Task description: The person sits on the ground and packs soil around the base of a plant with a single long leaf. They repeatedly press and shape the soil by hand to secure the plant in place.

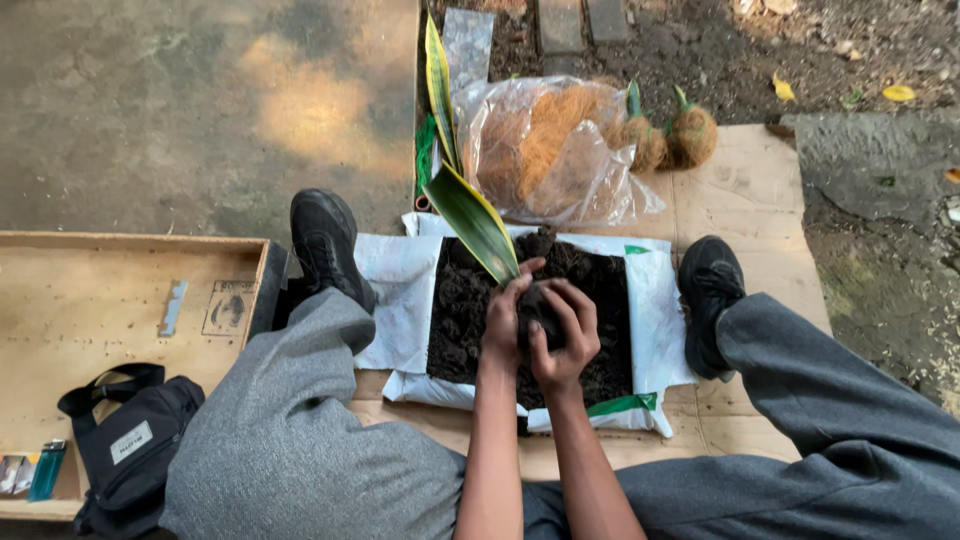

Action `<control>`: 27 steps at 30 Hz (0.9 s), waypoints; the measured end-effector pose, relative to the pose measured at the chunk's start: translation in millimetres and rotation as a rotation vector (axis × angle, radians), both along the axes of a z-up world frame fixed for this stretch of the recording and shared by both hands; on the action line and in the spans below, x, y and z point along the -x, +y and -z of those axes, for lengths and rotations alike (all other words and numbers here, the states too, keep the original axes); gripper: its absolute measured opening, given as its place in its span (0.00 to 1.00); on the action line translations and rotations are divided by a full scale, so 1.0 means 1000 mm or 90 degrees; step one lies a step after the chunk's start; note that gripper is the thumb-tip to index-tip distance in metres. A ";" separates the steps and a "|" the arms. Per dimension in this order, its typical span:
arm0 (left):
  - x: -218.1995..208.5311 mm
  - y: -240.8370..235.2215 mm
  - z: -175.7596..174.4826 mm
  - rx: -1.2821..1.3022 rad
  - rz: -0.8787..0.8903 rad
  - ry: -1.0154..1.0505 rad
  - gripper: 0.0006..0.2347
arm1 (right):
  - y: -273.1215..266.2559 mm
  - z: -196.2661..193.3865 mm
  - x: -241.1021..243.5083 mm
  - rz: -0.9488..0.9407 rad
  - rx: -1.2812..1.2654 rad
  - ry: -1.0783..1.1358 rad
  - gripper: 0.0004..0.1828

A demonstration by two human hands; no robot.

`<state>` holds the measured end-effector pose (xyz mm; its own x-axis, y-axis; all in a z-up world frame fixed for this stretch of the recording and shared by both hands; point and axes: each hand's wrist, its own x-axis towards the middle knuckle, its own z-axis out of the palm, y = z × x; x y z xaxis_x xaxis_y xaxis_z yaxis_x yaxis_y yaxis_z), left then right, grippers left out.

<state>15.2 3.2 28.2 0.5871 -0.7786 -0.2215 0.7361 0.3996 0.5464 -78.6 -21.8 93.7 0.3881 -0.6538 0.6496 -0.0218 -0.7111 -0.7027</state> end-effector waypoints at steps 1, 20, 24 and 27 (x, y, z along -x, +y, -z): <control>0.001 -0.002 0.005 0.000 0.010 0.007 0.16 | 0.000 0.001 0.000 0.014 -0.011 0.001 0.20; 0.016 -0.014 0.013 -0.046 -0.085 0.005 0.06 | -0.005 0.019 -0.009 0.135 -0.184 0.036 0.14; 0.019 -0.019 0.021 -0.063 -0.088 -0.029 0.08 | -0.009 0.023 -0.010 0.160 -0.197 0.009 0.12; 0.014 -0.018 0.016 -0.125 -0.015 -0.221 0.15 | -0.011 0.023 -0.010 0.190 -0.328 -0.050 0.13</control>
<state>1.4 -15.2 11.7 0.6704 -0.7266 -0.1507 0.4864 0.2769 0.8287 -68.2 -32.5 70.9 0.1032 -0.9655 0.2391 -0.1020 -0.2494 -0.9630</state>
